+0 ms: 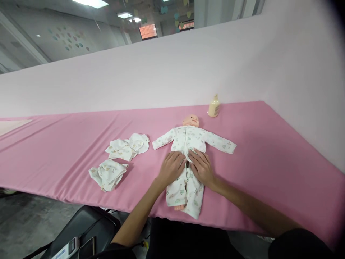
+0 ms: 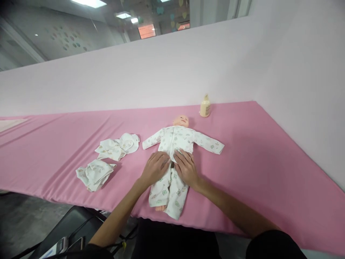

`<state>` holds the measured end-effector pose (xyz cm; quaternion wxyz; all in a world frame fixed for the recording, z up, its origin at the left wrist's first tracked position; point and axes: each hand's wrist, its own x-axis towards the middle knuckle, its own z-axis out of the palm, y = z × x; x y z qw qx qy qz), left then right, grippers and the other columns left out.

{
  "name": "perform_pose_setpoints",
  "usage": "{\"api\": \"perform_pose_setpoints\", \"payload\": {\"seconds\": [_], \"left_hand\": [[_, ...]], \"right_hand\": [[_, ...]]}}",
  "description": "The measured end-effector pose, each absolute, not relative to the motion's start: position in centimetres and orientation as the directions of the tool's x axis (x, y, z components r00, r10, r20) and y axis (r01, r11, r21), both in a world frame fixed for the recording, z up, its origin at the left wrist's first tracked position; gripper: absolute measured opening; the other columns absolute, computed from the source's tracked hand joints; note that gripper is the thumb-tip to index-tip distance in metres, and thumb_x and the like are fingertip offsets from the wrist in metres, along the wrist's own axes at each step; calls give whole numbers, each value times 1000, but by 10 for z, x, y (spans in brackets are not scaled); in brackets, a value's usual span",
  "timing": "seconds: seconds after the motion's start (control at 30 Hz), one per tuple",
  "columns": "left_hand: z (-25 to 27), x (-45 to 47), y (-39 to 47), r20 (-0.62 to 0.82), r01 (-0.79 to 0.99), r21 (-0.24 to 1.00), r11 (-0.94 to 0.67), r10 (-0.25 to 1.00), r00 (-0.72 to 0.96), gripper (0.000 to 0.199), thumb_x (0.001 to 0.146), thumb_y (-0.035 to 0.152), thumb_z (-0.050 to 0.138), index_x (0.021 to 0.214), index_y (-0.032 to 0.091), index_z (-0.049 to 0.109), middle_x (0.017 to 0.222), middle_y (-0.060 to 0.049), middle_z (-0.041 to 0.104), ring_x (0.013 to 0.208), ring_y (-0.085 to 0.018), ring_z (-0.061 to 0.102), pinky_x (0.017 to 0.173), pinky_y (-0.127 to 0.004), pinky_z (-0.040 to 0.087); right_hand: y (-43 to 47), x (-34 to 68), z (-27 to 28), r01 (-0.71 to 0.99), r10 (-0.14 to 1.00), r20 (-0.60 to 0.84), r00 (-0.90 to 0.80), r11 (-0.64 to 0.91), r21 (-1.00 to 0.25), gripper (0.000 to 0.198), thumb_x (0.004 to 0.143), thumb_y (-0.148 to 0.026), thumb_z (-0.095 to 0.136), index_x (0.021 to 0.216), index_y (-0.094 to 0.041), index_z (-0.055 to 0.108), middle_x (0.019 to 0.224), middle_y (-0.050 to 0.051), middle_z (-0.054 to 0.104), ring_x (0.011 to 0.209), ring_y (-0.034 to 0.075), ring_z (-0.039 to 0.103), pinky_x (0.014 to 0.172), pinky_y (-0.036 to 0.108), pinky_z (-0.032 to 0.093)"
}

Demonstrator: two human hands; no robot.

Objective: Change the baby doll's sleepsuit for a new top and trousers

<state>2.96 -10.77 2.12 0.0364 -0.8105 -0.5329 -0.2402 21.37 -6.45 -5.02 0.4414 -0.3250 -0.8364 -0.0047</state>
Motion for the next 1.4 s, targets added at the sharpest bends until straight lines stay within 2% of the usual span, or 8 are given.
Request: {"api": "perform_pose_setpoints", "payload": {"seconds": [0.27,0.47,0.6,1.03,1.13,1.23,1.3,1.4], "left_hand": [[35,26,-40,439,898,244,-367,867,235,36,102,27,39,132,18,56,133,-11,58,123,-24,54,107,-41,43],[31,27,-12,414,893,268,-362,880,233,46,103,28,33,144,13,49,157,-14,40,146,-28,37,121,-45,33],[26,28,-14,332,879,284,-384,899,285,50,104,30,29,144,7,48,156,-17,41,148,-28,37,121,-43,34],[5,30,-25,353,902,227,-366,894,274,59,106,35,25,146,-4,44,152,-27,42,146,-33,39,121,-45,30],[19,22,-23,307,889,255,-380,904,299,52,105,34,29,142,3,49,151,-23,46,143,-31,43,118,-43,35],[40,9,-13,183,850,350,-394,919,351,41,105,34,30,121,14,61,132,-16,63,119,-29,62,97,-42,50],[52,1,-3,115,834,415,-363,931,348,36,103,31,30,105,18,64,114,-13,70,103,-28,67,85,-40,51],[59,-5,15,123,836,450,-315,949,291,29,98,22,34,95,16,63,109,-14,69,104,-28,64,82,-37,48]], "right_hand": [[-64,210,-55,559,518,778,-355,785,-267,38,100,-21,48,136,-18,61,139,10,63,140,24,48,113,47,41],[-67,209,-53,604,541,752,-377,759,-243,41,100,-20,45,137,-17,60,140,11,62,140,23,49,114,48,40],[-69,208,-53,629,539,748,-387,748,-213,42,100,-19,42,138,-16,59,141,12,61,141,22,48,115,47,40],[-70,209,-61,696,596,706,-382,688,-205,47,101,-23,36,144,-15,53,146,14,56,143,24,45,114,48,40],[-69,202,-46,724,616,735,-283,640,-258,43,101,-27,38,137,-18,59,136,14,64,132,26,56,108,48,44],[-46,183,-10,779,661,747,-75,506,-370,35,101,-35,42,120,-18,67,113,14,71,112,27,64,99,46,49],[-17,164,19,830,786,618,7,340,-443,37,103,-38,38,113,-17,67,108,13,69,102,24,65,92,40,52],[29,137,53,948,952,303,-41,132,-288,35,101,-37,41,114,-14,65,114,15,67,100,24,65,86,36,53]]}}
